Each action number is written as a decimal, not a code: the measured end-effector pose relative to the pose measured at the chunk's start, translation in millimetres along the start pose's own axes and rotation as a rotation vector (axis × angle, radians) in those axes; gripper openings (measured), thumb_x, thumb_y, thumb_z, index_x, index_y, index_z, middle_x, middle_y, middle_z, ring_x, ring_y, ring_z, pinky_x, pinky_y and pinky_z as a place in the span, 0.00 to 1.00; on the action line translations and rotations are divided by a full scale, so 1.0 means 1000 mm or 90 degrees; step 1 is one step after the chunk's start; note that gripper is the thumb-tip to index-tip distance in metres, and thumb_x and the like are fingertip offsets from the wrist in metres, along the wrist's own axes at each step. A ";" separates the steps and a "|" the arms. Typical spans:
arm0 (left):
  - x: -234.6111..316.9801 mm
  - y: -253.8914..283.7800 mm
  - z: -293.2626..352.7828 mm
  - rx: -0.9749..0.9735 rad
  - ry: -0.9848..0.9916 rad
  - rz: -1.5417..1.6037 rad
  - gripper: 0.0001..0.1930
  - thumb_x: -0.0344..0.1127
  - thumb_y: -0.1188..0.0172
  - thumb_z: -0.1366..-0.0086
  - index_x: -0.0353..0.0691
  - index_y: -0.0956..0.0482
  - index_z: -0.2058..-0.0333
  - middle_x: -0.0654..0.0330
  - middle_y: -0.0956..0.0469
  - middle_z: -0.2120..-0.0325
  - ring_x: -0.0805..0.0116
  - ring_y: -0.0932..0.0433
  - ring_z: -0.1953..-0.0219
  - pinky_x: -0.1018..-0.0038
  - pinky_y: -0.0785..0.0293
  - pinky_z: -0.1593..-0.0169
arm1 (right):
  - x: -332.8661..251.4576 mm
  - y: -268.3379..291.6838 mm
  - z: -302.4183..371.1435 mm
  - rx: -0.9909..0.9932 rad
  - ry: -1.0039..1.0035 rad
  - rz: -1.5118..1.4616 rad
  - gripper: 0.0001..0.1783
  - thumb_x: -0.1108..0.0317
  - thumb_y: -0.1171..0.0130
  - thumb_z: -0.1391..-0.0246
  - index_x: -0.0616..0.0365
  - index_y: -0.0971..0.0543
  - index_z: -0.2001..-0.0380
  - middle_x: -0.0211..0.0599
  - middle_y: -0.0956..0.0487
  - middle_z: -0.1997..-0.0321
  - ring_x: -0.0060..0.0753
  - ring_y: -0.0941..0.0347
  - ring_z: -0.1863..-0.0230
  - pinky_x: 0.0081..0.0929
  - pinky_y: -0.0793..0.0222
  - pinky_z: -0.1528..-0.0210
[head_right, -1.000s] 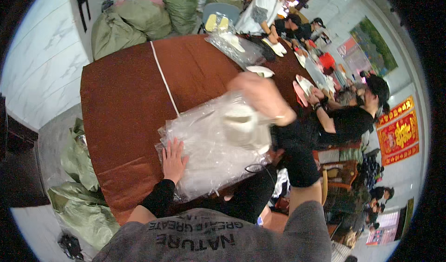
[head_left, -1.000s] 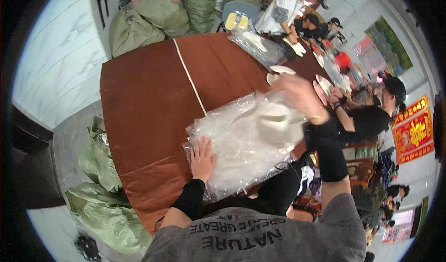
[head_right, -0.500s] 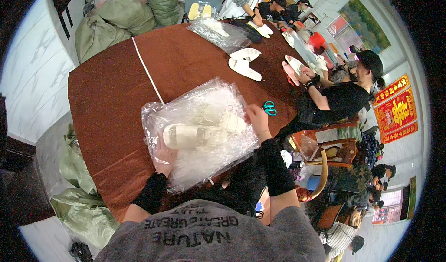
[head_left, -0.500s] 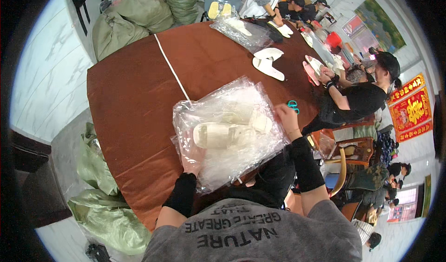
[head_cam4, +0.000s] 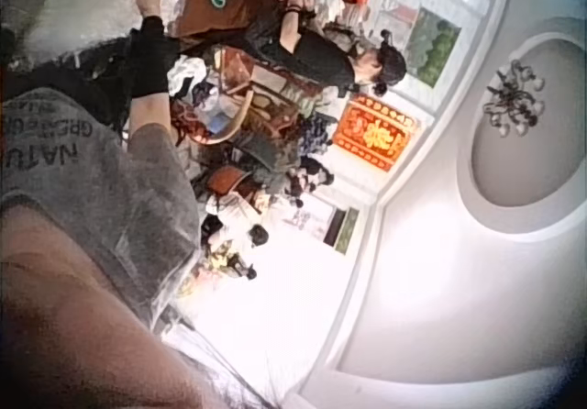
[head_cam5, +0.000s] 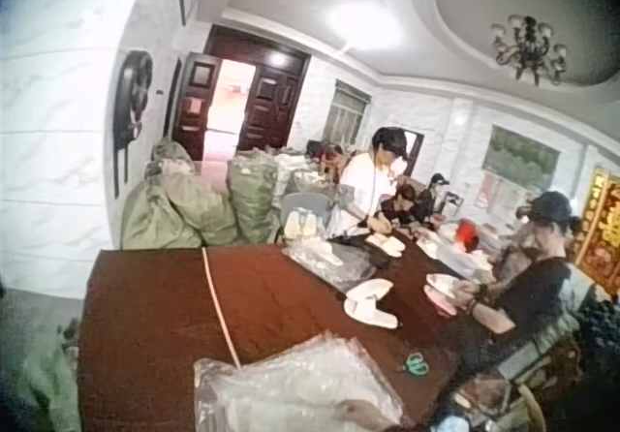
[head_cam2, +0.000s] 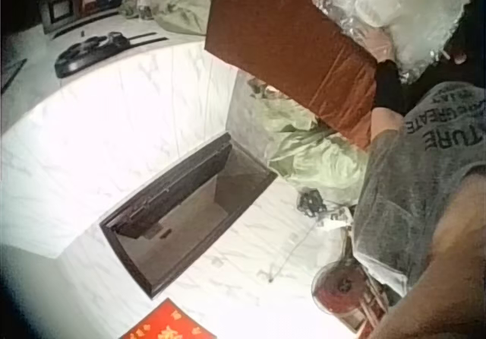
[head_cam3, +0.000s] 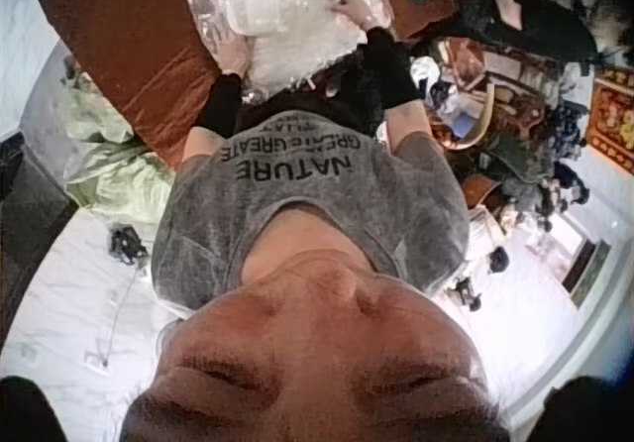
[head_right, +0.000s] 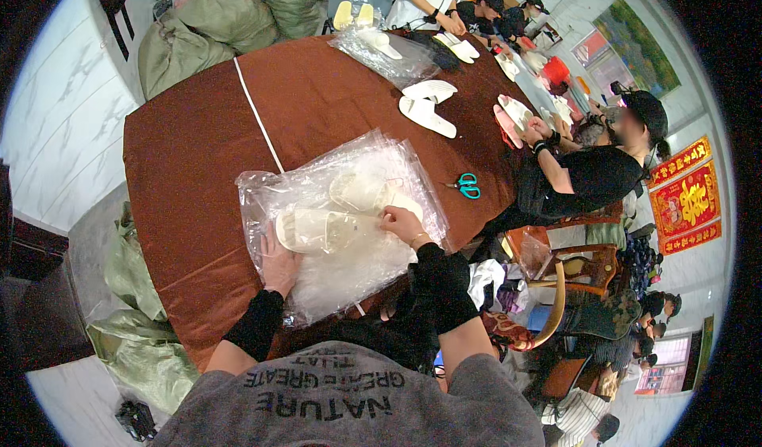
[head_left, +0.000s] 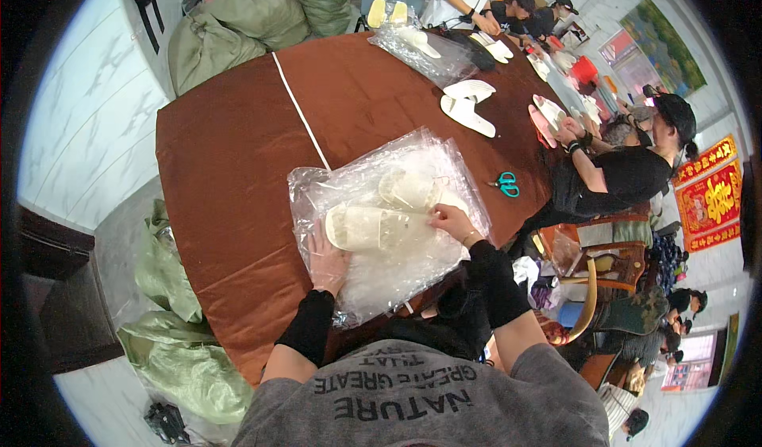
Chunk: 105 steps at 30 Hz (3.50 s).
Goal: The recorder is packaging white slippers into plastic bags at a factory table.
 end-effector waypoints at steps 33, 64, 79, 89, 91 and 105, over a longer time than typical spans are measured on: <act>-0.037 0.026 0.002 0.000 0.034 0.445 0.30 0.39 0.42 0.27 0.41 0.34 0.29 0.51 0.39 0.27 0.50 0.42 0.25 0.56 0.46 0.26 | 0.149 0.042 -0.018 0.348 -0.190 -0.265 0.30 0.61 0.23 0.48 0.60 0.23 0.45 0.37 0.17 0.59 0.28 0.21 0.64 0.29 0.22 0.65; 0.023 0.003 -0.003 0.038 0.070 -0.096 0.36 0.51 0.49 0.24 0.46 0.46 0.24 0.46 0.60 0.21 0.36 0.59 0.21 0.36 0.62 0.24 | 0.106 0.159 0.047 0.435 -0.056 -0.095 0.28 0.68 0.24 0.51 0.61 0.22 0.47 0.33 0.17 0.56 0.25 0.22 0.59 0.27 0.25 0.62; 0.029 -0.024 -0.005 0.073 0.054 -0.186 0.37 0.51 0.50 0.24 0.44 0.50 0.23 0.44 0.61 0.21 0.37 0.61 0.21 0.38 0.63 0.24 | -0.133 0.185 0.108 0.503 0.164 -0.505 0.17 0.71 0.38 0.34 0.63 0.22 0.44 0.32 0.17 0.50 0.23 0.22 0.51 0.25 0.26 0.46; 0.036 -0.007 -0.006 0.020 0.082 -0.042 0.38 0.52 0.48 0.25 0.43 0.46 0.24 0.50 0.59 0.21 0.37 0.63 0.21 0.37 0.64 0.24 | 0.130 0.073 0.086 0.519 -0.240 -0.083 0.23 0.55 0.30 0.47 0.62 0.18 0.54 0.53 0.15 0.61 0.45 0.16 0.58 0.40 0.23 0.55; 0.039 -0.006 -0.005 0.006 0.073 -0.012 0.37 0.51 0.47 0.25 0.43 0.45 0.24 0.51 0.58 0.21 0.37 0.63 0.21 0.37 0.65 0.24 | 0.149 0.087 0.104 0.589 -0.241 -0.123 0.24 0.54 0.30 0.49 0.62 0.17 0.57 0.53 0.15 0.61 0.50 0.16 0.58 0.44 0.23 0.56; 0.017 0.006 0.003 0.038 0.043 -0.004 0.34 0.45 0.44 0.28 0.49 0.39 0.26 0.47 0.54 0.22 0.38 0.60 0.21 0.38 0.65 0.24 | 0.111 0.158 0.063 0.388 -0.165 -0.125 0.23 0.53 0.29 0.45 0.63 0.16 0.56 0.46 0.13 0.62 0.38 0.15 0.60 0.38 0.21 0.58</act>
Point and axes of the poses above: each hand's wrist, its own z-axis away from the middle knuckle, its own y-axis out of the back of the hand, x = y × z, the point moved 8 cm from there along -z, towards the middle knuckle
